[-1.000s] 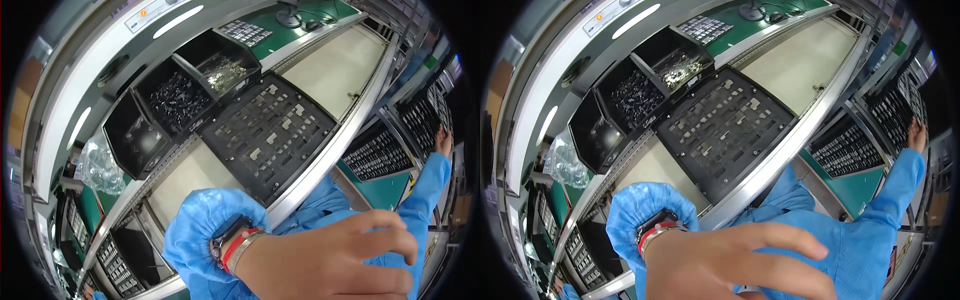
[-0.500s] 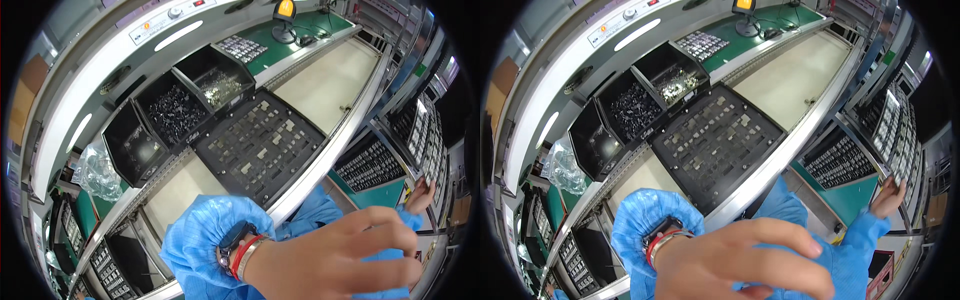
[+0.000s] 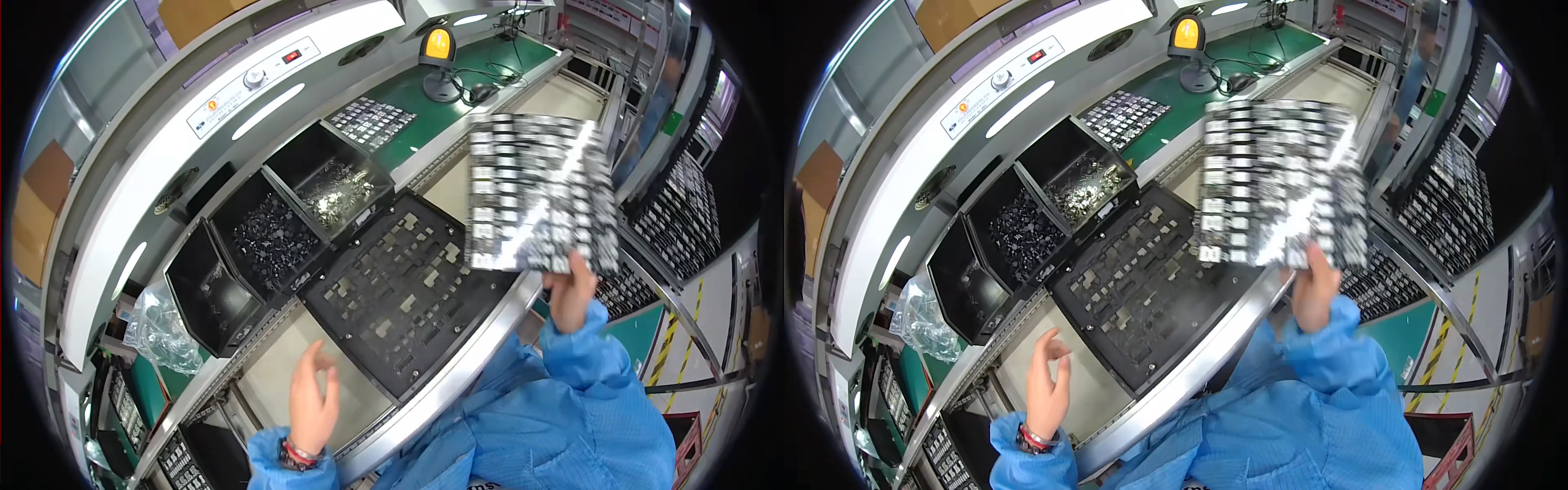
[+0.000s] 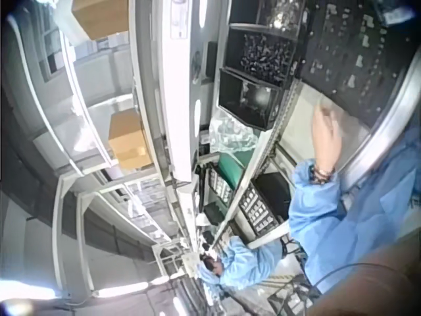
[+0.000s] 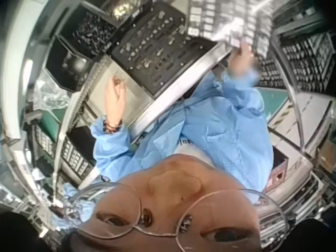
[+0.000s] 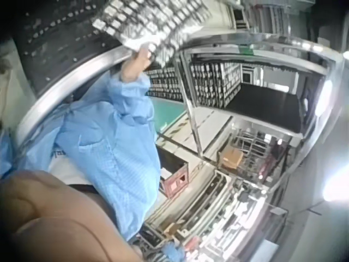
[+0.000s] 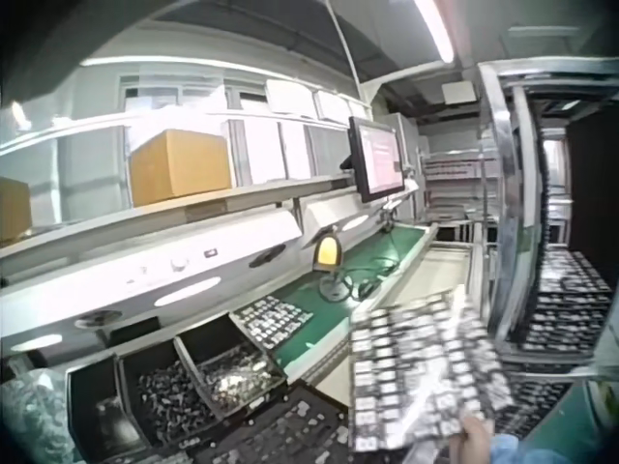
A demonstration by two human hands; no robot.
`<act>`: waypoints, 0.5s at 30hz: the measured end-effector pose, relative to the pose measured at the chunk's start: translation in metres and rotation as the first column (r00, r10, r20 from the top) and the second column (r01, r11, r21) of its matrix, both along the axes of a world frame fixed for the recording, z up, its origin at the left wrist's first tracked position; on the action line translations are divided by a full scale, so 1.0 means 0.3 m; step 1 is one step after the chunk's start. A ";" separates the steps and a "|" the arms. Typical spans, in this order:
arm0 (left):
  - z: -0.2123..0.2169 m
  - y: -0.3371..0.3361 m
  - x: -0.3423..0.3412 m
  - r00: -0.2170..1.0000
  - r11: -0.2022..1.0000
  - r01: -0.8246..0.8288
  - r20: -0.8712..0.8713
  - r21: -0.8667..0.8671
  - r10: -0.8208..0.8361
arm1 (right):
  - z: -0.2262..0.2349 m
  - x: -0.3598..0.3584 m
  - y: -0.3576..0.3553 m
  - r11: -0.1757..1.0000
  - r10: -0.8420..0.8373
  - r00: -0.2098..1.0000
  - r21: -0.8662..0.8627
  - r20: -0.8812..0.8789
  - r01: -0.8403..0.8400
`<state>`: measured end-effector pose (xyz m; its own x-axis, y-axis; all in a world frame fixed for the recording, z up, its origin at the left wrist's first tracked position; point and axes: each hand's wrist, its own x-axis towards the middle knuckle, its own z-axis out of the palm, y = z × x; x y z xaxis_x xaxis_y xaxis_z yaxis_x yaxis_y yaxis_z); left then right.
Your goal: The recorder is manually placing small electronic components onto a circuit board tray at an assembly station.
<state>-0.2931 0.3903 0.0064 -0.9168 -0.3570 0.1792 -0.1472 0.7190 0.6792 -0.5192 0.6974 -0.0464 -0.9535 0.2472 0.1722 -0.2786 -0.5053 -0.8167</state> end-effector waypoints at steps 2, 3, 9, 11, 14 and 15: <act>-0.039 -0.013 0.049 0.995 0.993 -0.095 0.029 0.066 0.094 | 0.034 -0.150 -0.097 0.985 0.170 0.986 0.010 0.005 -0.170; -0.051 -0.016 0.068 0.981 0.974 -0.188 0.064 0.125 0.181 | 0.065 -0.217 -0.156 0.976 0.218 0.976 -0.025 0.012 -0.217; -0.145 0.007 0.092 0.961 0.946 -0.269 0.116 0.183 0.251 | 0.021 -0.593 -0.300 0.895 0.427 0.903 0.120 0.049 -0.429; -0.150 0.020 0.071 0.960 0.943 -0.280 0.078 0.179 0.270 | 0.009 -0.676 -0.338 0.893 0.435 0.900 0.107 0.040 -0.437; -0.133 0.021 0.036 0.969 0.963 -0.249 0.030 0.107 0.247 | -0.001 -0.739 -0.367 0.889 0.439 0.898 0.135 0.019 -0.437; -0.131 0.021 0.027 0.970 0.964 -0.242 0.031 0.109 0.241 | -0.010 -0.746 -0.368 0.884 0.450 0.892 0.120 0.041 -0.451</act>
<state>-0.2850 0.3966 -0.0329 -0.8034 -0.5849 0.1112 -0.3194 0.5810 0.7486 -0.7429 0.5871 -0.0495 -0.9593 -0.2320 0.1613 -0.0348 -0.4695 -0.8823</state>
